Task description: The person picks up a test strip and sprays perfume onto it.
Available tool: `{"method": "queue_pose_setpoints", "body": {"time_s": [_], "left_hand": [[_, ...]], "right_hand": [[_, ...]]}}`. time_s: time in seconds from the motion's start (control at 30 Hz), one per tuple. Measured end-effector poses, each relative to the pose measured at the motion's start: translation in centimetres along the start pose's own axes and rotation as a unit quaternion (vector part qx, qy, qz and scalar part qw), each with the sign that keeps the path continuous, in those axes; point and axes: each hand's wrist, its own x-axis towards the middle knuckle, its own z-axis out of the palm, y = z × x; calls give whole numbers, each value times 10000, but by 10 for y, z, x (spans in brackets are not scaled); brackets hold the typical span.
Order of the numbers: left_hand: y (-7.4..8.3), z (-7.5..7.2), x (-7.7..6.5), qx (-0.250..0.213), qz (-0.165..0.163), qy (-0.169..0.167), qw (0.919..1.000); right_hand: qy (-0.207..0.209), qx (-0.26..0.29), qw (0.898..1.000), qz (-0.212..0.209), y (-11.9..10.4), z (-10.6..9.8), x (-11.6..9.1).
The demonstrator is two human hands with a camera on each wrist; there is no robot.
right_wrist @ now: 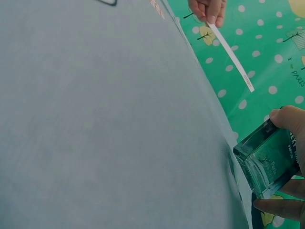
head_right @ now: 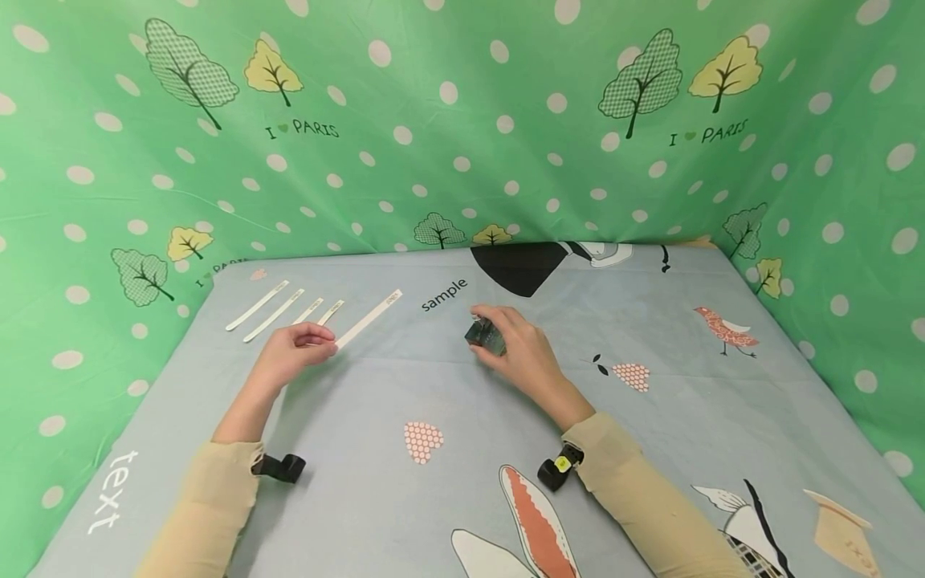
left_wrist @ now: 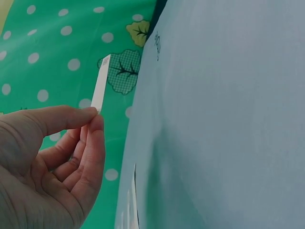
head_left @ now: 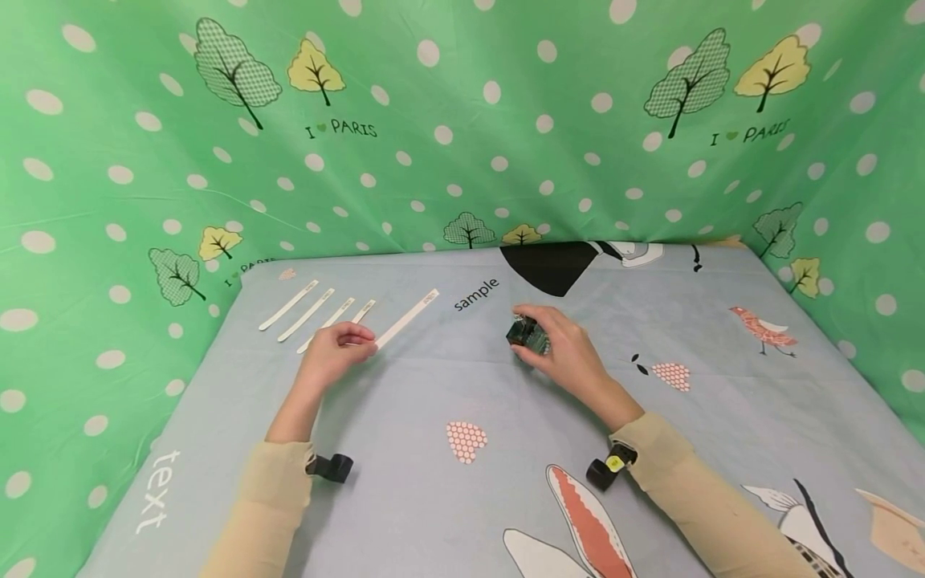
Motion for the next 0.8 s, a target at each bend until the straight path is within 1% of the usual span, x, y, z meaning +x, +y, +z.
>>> {"method": "queue_pose_setpoints", "body": {"time_s": [0.33, 0.6, 0.8], "left_hand": [[-8, -7, -1, 62, -133, 45, 9999], [-13, -12, 1, 191, -112, 53, 9997], [-18, -15, 1, 156, -205, 62, 9996]], "right_hand": [[-24, -8, 10000, 22, 0, -1, 0], [-28, -13, 10000, -8, 0, -1, 0], [-11, -12, 10000, -33, 0, -2, 0]]}}
